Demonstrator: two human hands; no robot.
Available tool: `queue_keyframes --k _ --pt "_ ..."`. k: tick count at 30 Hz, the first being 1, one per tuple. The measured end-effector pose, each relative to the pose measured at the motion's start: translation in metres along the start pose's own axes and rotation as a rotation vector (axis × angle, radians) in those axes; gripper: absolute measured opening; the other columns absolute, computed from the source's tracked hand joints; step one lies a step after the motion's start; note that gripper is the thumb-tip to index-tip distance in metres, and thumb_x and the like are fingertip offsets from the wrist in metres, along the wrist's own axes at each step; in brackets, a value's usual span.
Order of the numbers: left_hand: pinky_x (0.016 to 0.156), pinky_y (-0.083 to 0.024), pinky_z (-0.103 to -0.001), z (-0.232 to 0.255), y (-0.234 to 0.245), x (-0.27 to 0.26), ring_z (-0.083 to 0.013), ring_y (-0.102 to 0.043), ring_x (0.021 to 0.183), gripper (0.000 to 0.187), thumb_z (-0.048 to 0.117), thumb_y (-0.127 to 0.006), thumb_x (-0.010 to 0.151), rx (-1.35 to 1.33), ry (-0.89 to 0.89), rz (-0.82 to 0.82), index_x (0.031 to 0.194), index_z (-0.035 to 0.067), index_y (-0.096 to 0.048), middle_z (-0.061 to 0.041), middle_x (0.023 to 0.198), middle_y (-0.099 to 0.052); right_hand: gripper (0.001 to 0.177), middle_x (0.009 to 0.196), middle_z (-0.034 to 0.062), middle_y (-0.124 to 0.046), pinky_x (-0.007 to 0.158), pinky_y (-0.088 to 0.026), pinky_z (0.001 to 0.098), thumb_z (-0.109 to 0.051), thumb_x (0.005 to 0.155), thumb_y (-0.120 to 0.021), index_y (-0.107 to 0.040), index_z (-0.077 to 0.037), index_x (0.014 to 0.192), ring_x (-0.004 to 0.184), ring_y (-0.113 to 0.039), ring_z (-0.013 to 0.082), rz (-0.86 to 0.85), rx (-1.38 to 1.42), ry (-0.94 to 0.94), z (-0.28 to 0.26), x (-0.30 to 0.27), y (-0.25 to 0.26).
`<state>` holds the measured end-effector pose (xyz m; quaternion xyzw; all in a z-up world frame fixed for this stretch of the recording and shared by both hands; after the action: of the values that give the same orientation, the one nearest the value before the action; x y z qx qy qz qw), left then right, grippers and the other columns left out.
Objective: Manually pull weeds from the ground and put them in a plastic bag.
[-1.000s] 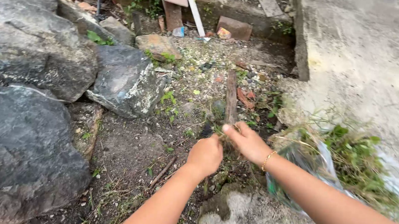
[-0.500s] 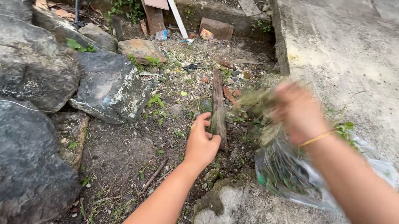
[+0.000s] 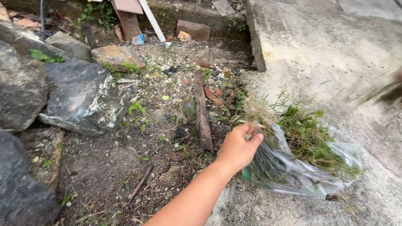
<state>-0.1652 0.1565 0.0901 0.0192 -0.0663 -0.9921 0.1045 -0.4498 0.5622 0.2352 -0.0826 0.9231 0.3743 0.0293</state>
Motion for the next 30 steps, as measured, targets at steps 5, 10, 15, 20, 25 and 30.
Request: queue_keyframes --k 5,10,15,20,25,30 --pt "0.092 -0.051 -0.037 -0.014 -0.031 0.005 -0.0232 -0.068 0.100 0.037 0.020 -0.069 0.090 -0.059 0.090 -0.141 0.126 0.011 -0.065 -0.007 0.108 -0.072 0.038 0.113 0.0139 -0.080 0.096 -0.058 0.0441 -0.037 0.099 -0.061 -0.072 -0.009 0.123 0.105 -0.075 0.0297 -0.108 -0.645 -0.066 -0.121 -0.148 -0.177" --pt "0.087 -0.053 -0.038 -0.020 -0.044 -0.002 -0.0227 -0.069 0.094 0.042 0.016 -0.073 0.085 -0.101 0.201 -0.169 0.125 0.010 -0.060 -0.008 0.101 -0.072 0.056 0.131 0.0148 -0.065 0.098 -0.049 0.0399 -0.037 0.087 -0.068 -0.057 -0.011 0.136 0.116 -0.065 0.0297 -0.503 -0.669 0.299 -0.068 -0.161 -0.267" --pt "0.080 -0.056 -0.038 -0.045 -0.056 -0.004 -0.0224 -0.070 0.089 0.040 0.017 -0.079 0.079 -0.148 0.263 -0.066 0.115 0.007 -0.066 -0.009 0.096 -0.072 0.044 0.122 0.0086 -0.072 0.101 -0.053 0.0360 -0.038 0.093 -0.057 -0.061 -0.015 0.131 0.115 -0.071 0.0232 -0.853 -0.716 0.085 -0.020 -0.175 -0.301" --pt "0.078 -0.056 -0.036 -0.059 -0.049 -0.010 -0.0216 -0.073 0.087 0.042 0.023 -0.091 0.070 -0.266 0.450 0.202 0.101 0.003 -0.071 -0.010 0.098 -0.075 0.051 0.132 0.0014 -0.073 0.109 -0.049 0.0332 -0.046 0.097 -0.050 -0.057 -0.024 0.142 0.123 -0.069 0.0177 -0.944 -0.776 0.007 -0.015 -0.169 -0.302" --pt "0.073 -0.056 -0.037 -0.101 -0.082 0.005 -0.0233 -0.074 0.084 0.028 0.016 -0.085 0.072 -0.231 0.525 0.129 0.092 0.000 -0.075 -0.014 0.095 -0.076 0.052 0.136 0.0005 -0.068 0.113 -0.047 0.0328 -0.048 0.099 -0.048 -0.051 -0.026 0.146 0.127 -0.065 0.0181 -0.952 -0.832 -0.019 -0.005 -0.163 -0.302" --pt "0.065 -0.054 -0.037 -0.068 -0.084 0.017 -0.0217 -0.070 0.076 0.027 0.014 -0.088 0.070 -0.301 0.394 0.053 0.087 -0.001 -0.073 -0.012 0.087 -0.074 0.044 0.130 0.0003 -0.075 0.109 -0.051 0.0326 -0.039 0.097 -0.046 -0.065 -0.021 0.133 0.120 -0.070 0.0178 -1.002 -0.848 0.102 0.065 -0.127 -0.322"
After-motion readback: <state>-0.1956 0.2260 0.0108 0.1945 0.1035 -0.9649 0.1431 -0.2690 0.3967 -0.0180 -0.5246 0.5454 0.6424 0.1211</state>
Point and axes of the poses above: each hand's wrist, its own x-axis towards the middle knuckle, its own y-axis out of the back of the hand, z = x × y, the point moved 9 cm from there along x, towards the middle knuckle
